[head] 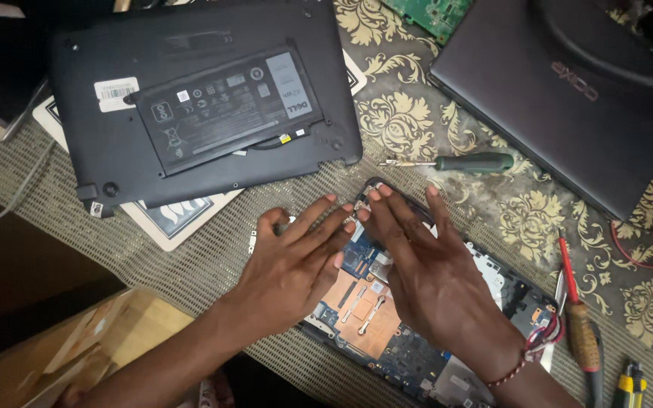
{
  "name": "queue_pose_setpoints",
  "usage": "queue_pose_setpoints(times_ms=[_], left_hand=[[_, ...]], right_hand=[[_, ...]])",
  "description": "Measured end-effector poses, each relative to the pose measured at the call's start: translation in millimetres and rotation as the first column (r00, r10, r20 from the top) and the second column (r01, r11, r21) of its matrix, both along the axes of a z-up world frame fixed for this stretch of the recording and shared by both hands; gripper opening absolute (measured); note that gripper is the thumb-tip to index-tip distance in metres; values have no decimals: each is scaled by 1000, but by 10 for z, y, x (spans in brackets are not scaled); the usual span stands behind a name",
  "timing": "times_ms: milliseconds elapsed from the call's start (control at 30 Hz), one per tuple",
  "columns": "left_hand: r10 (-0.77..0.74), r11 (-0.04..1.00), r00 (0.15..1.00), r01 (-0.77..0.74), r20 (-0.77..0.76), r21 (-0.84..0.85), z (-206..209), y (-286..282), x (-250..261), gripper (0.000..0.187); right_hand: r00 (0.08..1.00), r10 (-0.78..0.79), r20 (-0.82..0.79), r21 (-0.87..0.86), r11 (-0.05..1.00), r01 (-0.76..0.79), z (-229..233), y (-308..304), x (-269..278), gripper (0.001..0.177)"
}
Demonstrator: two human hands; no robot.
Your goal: The person uses a red-handled screwdriver to unscrew and remove a metal bracket from the motherboard of a disassembled laptop. They then use their fingers to disconnect a ribbon cable from the motherboard.
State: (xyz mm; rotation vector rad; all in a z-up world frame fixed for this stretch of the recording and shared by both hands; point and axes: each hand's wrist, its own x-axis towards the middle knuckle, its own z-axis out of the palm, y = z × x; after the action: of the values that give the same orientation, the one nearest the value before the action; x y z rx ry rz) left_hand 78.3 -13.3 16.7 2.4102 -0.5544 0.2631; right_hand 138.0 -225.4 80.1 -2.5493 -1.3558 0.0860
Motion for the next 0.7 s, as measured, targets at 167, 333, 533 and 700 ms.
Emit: queue_pose_setpoints(times_ms=[167, 333, 533, 700], left_hand=[[4, 1000, 1000, -4, -1, -1, -17, -5, -10, 34], [4, 1000, 1000, -4, -5, -1, -7, -12, -14, 35], [-11, 992, 999, 7, -36, -127, 23, 36, -40, 36], [204, 950, 975, -219, -88, -222, 231, 127, -141, 33]], right_hand=[[999, 7, 39, -41, 999, -5, -27, 6, -14, 76], [999, 7, 47, -13, 1000, -6, -8, 19, -47, 74], [1000, -6, -9, 69, 998, 6, 64, -7, -40, 70], [974, -224, -12, 124, 967, 224, 216, -110, 28, 54]])
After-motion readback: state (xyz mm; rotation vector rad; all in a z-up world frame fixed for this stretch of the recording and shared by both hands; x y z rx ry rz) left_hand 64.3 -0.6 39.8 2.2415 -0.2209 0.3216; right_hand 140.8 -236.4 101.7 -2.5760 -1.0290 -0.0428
